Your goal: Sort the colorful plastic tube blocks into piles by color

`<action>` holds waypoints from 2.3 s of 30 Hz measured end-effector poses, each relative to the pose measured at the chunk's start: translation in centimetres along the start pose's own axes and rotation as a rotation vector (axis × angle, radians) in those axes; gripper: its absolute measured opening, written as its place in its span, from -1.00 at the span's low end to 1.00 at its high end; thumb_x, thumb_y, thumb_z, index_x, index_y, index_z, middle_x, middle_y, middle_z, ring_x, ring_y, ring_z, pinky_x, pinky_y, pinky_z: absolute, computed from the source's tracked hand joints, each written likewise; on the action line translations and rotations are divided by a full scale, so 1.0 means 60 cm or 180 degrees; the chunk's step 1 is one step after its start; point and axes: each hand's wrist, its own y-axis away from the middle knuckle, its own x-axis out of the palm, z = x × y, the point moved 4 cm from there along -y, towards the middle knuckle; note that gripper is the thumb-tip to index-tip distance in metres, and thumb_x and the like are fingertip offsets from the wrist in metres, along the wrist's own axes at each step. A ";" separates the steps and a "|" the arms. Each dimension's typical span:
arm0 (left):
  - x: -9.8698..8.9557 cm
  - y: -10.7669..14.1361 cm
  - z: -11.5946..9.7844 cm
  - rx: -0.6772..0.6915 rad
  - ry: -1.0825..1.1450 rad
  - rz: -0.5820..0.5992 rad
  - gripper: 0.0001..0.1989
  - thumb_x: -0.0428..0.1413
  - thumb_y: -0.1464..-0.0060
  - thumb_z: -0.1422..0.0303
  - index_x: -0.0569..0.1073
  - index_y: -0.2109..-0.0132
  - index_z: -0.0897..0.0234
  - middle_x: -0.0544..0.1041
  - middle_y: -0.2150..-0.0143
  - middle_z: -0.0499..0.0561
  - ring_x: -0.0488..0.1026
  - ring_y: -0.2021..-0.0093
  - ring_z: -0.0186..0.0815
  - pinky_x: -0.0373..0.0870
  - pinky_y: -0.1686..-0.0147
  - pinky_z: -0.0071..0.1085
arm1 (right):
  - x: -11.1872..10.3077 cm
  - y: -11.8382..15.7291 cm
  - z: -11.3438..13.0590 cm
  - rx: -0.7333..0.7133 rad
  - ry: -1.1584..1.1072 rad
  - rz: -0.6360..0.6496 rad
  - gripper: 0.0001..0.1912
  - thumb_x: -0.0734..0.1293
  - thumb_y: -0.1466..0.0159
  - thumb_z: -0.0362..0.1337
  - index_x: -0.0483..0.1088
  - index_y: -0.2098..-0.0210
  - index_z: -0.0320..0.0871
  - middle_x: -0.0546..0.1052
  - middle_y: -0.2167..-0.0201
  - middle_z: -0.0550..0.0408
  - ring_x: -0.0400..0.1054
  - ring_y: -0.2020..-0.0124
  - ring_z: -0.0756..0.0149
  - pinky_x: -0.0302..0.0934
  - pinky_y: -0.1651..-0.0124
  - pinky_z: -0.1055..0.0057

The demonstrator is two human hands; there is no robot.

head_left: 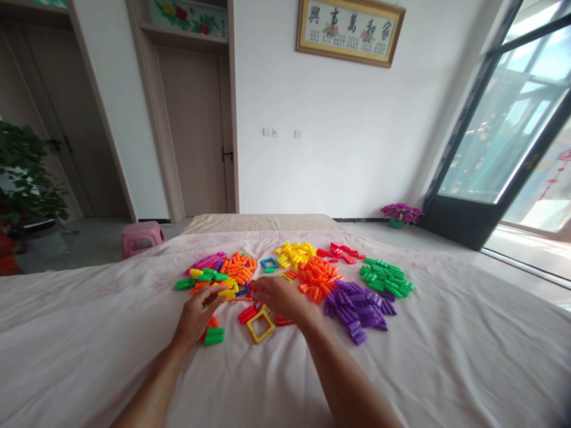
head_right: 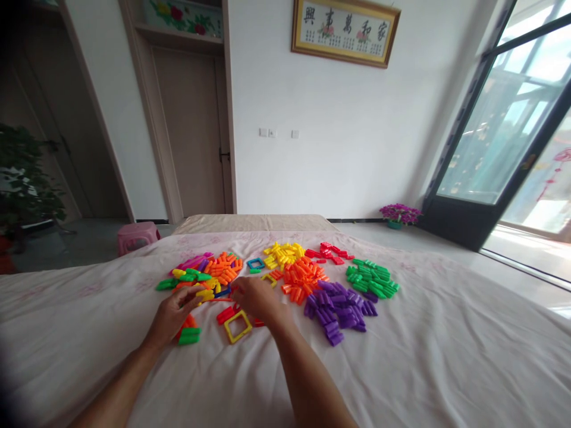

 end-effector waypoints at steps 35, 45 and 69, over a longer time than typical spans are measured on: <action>-0.076 -0.019 0.064 -0.1007 -0.1233 -0.0936 -0.61 -0.04 -0.19 0.19 0.51 -0.04 0.20 0.62 -0.02 0.13 0.57 0.07 -0.15 0.43 0.15 -0.33 | 0.086 -0.133 -0.076 0.0085 0.0163 -0.0295 -0.45 0.25 -0.31 -0.32 0.30 -0.29 -0.15 0.48 -0.16 -0.16 0.37 -0.14 0.11 0.20 -0.11 0.31; -0.074 -0.020 0.068 -0.1009 -0.1305 -0.0845 -0.64 -0.04 -0.19 0.22 0.50 -0.04 0.19 0.61 -0.06 0.11 0.57 0.06 -0.15 0.42 0.15 -0.33 | 0.123 -0.179 -0.050 -0.0062 0.0447 -0.0046 -0.59 0.36 -0.27 -0.21 0.45 -0.11 -0.08 0.48 -0.06 -0.09 0.40 -0.06 0.13 0.21 -0.04 0.33; -0.077 -0.021 0.063 -0.1160 -0.1325 -0.0729 -0.63 -0.02 -0.16 0.20 0.51 -0.03 0.16 0.63 0.01 0.07 0.57 0.12 -0.15 0.39 0.21 -0.33 | -0.119 -0.010 -0.220 0.1564 0.0825 -0.0912 -0.76 0.26 -0.28 -0.33 0.57 0.21 -0.22 0.62 0.25 -0.09 0.45 0.24 0.27 0.04 0.31 0.45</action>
